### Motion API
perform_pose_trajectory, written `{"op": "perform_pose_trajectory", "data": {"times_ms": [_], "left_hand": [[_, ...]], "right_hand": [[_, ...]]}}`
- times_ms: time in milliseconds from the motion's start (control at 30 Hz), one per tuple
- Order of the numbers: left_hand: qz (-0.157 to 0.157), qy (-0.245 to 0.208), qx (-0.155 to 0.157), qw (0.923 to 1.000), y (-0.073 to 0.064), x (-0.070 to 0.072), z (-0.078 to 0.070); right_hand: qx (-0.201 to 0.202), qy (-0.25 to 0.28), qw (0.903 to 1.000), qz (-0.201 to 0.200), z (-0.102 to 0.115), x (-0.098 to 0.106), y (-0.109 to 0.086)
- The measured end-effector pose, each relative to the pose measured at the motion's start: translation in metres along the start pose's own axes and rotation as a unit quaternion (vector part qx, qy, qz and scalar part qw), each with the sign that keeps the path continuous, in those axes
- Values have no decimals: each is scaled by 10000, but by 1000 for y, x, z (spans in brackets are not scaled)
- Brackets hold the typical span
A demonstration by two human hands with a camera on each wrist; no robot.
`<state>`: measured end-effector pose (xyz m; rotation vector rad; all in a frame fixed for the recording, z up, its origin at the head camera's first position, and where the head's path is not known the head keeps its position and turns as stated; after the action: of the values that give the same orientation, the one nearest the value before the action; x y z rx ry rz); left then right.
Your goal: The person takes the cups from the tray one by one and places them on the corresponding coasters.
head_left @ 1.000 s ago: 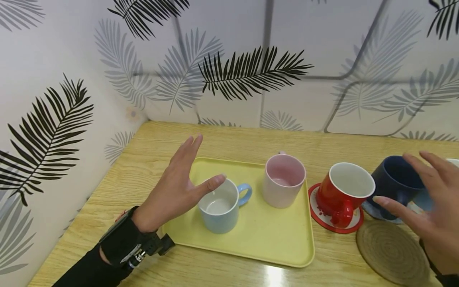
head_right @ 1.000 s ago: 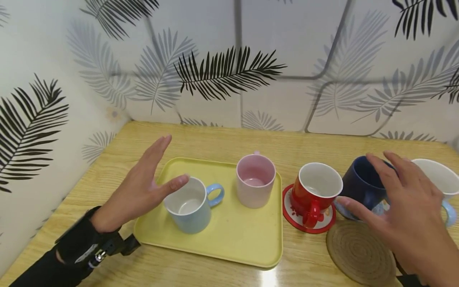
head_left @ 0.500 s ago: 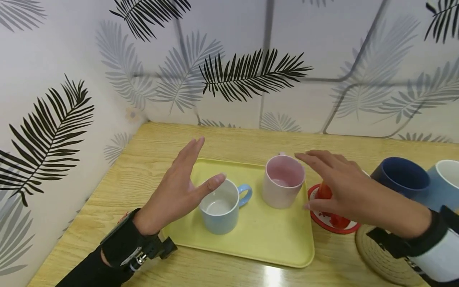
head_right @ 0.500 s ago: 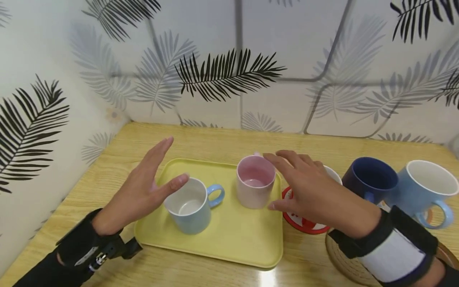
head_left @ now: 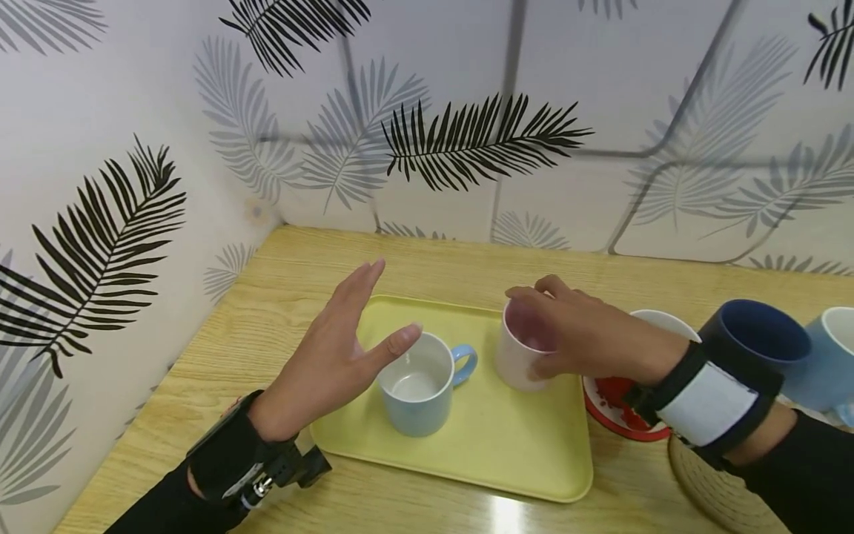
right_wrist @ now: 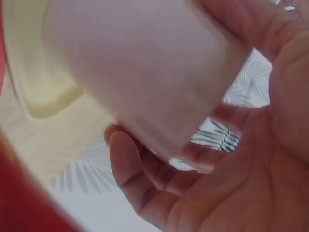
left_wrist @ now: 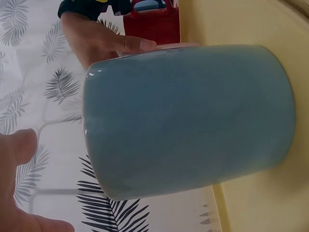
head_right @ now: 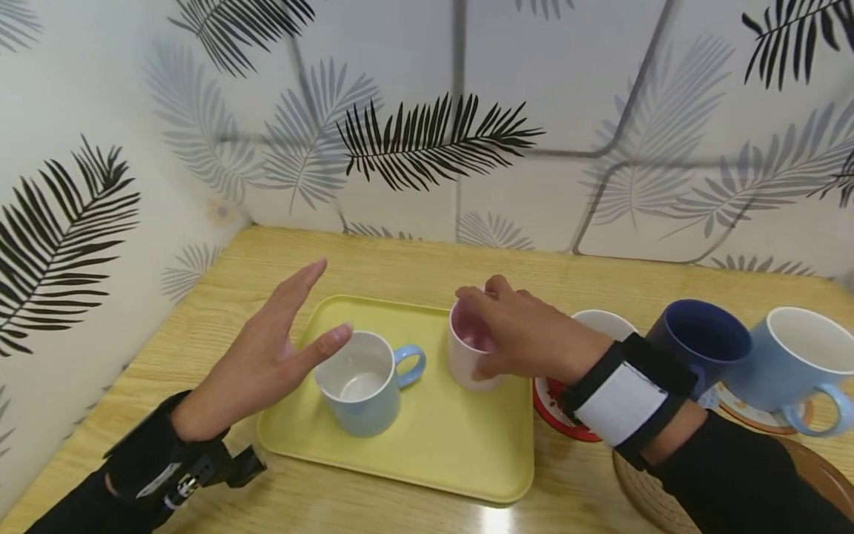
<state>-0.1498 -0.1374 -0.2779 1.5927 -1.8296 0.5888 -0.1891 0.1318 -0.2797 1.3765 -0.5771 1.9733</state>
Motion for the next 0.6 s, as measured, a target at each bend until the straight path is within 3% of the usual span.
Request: {"op": "perform_pose_trajectory", "data": {"times_ms": [200,367,500,600], "left_hand": [[-28,-18,-27,10000,-1,-1,1],[-87,42,-21,10000,-3,1,3],[-106,67,8,9999,-4,2,6],[-108,66,-1,9999,-3,0,6]], "right_hand": [[60,33,10000,45,4,-4,9],[169,-122,9996,-200,2,-2,8],[242,-331,9976,-556,8,9,-1],[249,-421,9946,-921,16,30,-14]]}}
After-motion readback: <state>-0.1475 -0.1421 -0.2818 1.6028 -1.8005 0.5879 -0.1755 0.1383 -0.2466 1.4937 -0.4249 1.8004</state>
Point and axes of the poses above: each hand's wrist, its own y-axis towards the middle knuckle, its own x-axis out of the back of the hand, z = x × y, the point moved 5 cm from there along y, towards the middle knuckle, and after that the axes turned 8 degrees about x, right-handed, at the moved point
